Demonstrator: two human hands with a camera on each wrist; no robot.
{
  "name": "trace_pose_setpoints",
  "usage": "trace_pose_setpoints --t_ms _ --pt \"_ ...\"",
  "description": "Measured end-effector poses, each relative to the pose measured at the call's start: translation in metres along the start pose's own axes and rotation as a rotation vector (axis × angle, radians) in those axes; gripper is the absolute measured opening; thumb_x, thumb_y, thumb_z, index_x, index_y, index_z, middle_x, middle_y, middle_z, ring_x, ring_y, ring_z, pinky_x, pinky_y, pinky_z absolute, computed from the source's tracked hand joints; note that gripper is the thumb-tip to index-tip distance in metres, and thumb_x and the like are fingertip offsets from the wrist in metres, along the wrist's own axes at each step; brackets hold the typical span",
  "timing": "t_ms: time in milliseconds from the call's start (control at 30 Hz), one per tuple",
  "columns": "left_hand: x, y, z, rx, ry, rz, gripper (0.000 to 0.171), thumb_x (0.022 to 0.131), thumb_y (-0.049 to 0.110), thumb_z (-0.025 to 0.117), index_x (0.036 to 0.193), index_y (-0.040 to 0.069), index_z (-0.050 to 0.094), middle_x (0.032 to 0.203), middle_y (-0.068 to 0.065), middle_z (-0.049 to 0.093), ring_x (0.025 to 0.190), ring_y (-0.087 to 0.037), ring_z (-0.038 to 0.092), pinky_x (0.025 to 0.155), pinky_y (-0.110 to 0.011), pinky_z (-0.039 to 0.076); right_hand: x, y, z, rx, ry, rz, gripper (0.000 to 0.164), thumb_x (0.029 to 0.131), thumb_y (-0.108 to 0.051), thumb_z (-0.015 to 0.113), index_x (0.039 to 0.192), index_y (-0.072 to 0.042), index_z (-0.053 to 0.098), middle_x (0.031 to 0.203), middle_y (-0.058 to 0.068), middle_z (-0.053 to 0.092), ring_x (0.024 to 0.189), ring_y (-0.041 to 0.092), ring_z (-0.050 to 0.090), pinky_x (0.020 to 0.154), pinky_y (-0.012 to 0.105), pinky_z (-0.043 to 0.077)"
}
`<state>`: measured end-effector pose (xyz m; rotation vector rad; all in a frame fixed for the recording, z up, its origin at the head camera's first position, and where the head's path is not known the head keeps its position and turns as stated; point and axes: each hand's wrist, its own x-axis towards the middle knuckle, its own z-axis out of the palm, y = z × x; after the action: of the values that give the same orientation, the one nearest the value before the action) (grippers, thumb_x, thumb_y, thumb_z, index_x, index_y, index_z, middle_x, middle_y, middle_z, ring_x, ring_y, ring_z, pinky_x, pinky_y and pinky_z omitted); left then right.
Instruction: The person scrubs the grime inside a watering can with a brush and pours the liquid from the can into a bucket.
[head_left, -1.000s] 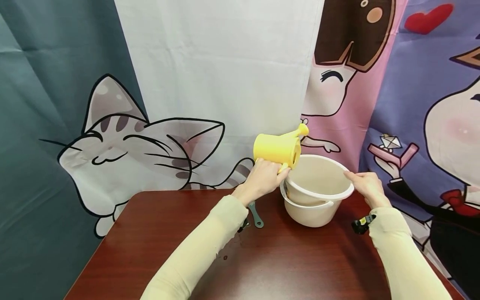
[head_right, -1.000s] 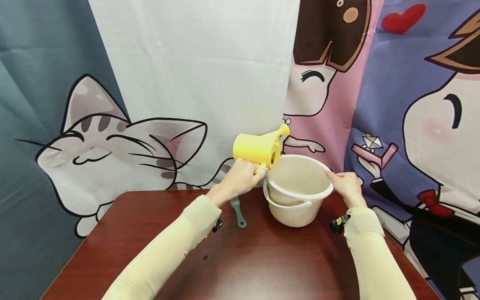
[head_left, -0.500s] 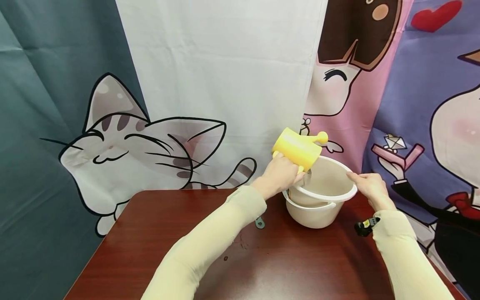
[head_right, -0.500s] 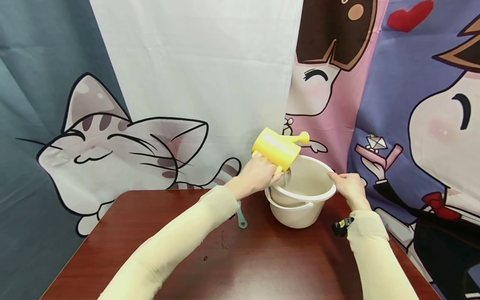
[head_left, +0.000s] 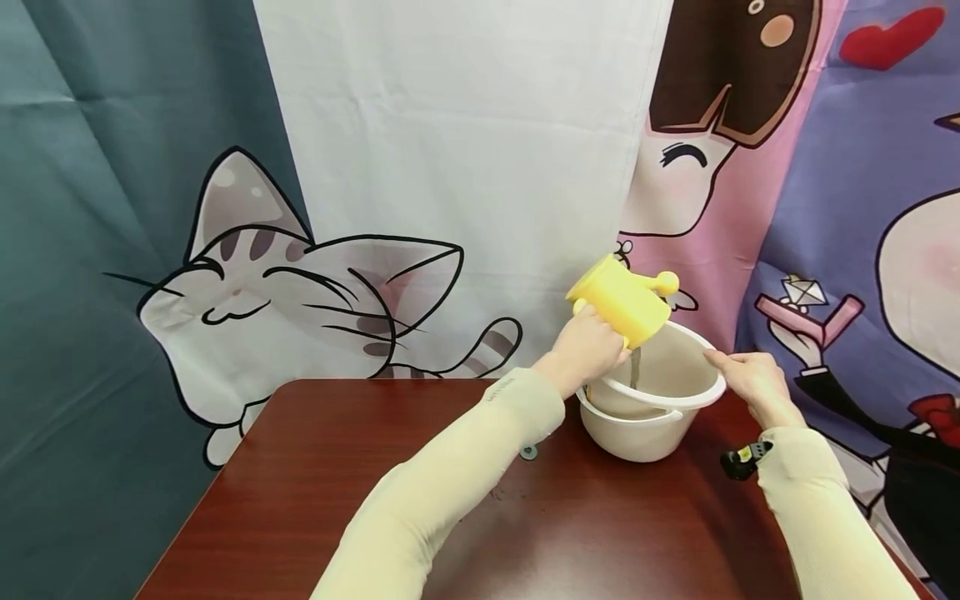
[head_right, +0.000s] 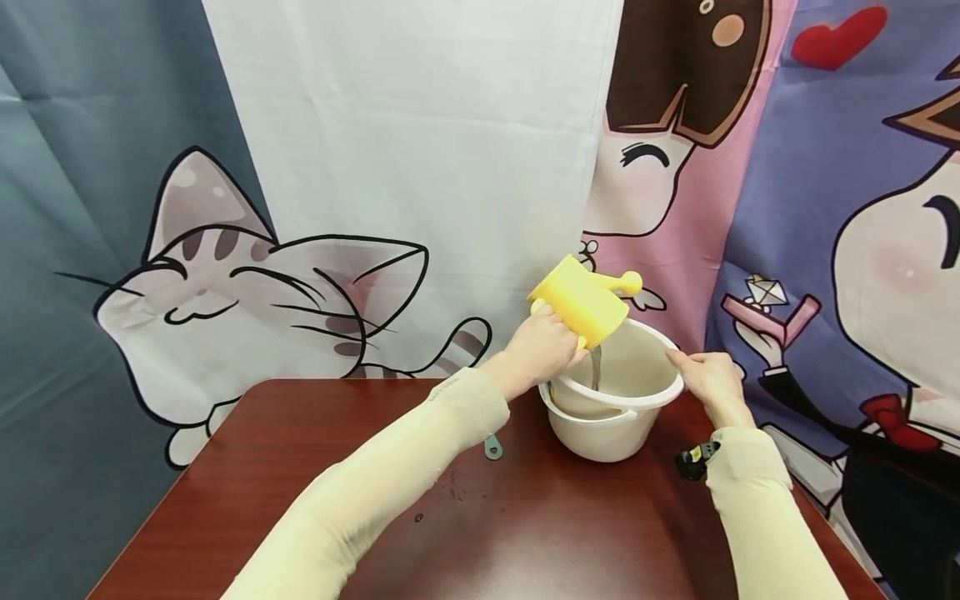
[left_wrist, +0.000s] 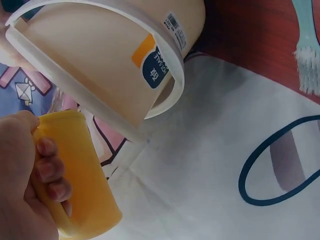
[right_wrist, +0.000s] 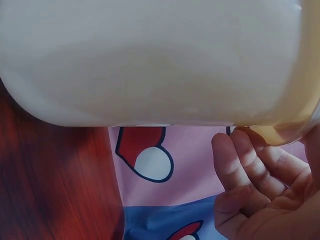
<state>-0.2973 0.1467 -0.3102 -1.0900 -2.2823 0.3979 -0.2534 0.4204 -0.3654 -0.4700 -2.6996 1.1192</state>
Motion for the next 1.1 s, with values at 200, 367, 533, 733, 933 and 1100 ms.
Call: trace_pose_setpoints --t_ms 200,367,533,733,933,1100 --pt "0.0021 0.0049 -0.0033 0.097 -0.028 0.044 0.029 0.099 0.041 0.046 0.090 0.033 0.073 0.086 0.015 0.068 0.081 -0.008 0.057 0.085 -0.031 0.032 0.0002 0.0014 0.0010 -0.001 -0.009 -0.008 0.076 0.092 -0.062 0.051 0.123 0.006 0.063 0.116 0.028 0.059 0.103 0.041 0.047 0.073 0.041 0.040" --pt "0.0016 0.0073 -0.0051 0.221 -0.071 0.098 0.026 0.100 0.035 0.046 0.097 0.034 0.073 0.094 0.016 0.069 0.084 -0.007 0.056 0.084 -0.030 0.031 -0.0005 0.0022 0.0017 -0.007 -0.007 -0.016 0.072 0.092 -0.060 0.052 0.120 0.005 0.065 0.113 0.027 0.061 0.101 0.041 0.046 0.071 0.038 0.039" --pt "0.0021 0.0062 -0.0076 0.346 -0.076 0.131 0.029 0.100 0.022 0.046 0.098 0.034 0.072 0.094 0.017 0.068 0.079 -0.006 0.051 0.083 -0.031 0.029 0.0002 0.0010 0.0005 -0.013 -0.001 -0.030 0.072 0.093 -0.060 0.051 0.118 0.006 0.066 0.109 0.025 0.062 0.099 0.040 0.046 0.069 0.038 0.039" --pt "0.0021 0.0058 -0.0078 0.418 -0.062 0.158 0.030 0.099 0.021 0.046 0.095 0.034 0.073 0.092 0.017 0.068 0.076 -0.008 0.043 0.084 -0.031 0.028 0.0015 0.0005 0.0008 -0.030 0.008 -0.031 0.071 0.093 -0.059 0.051 0.120 0.006 0.065 0.109 0.026 0.061 0.097 0.040 0.046 0.068 0.038 0.040" --pt "0.0028 0.0067 -0.0068 0.494 -0.058 0.185 0.034 0.101 0.016 0.041 0.096 0.032 0.071 0.091 0.016 0.067 0.077 -0.011 0.038 0.083 -0.030 0.027 0.0020 0.0009 0.0006 -0.025 -0.001 -0.020 0.072 0.093 -0.059 0.050 0.121 0.006 0.064 0.107 0.025 0.062 0.098 0.040 0.047 0.067 0.038 0.040" --pt "0.0024 0.0065 -0.0055 0.559 -0.056 0.216 0.036 0.101 0.013 0.039 0.096 0.030 0.070 0.089 0.016 0.065 0.079 -0.012 0.038 0.084 -0.030 0.026 0.0025 0.0006 0.0005 -0.022 0.000 -0.022 0.073 0.093 -0.060 0.050 0.121 0.006 0.064 0.107 0.025 0.063 0.099 0.040 0.047 0.068 0.038 0.040"
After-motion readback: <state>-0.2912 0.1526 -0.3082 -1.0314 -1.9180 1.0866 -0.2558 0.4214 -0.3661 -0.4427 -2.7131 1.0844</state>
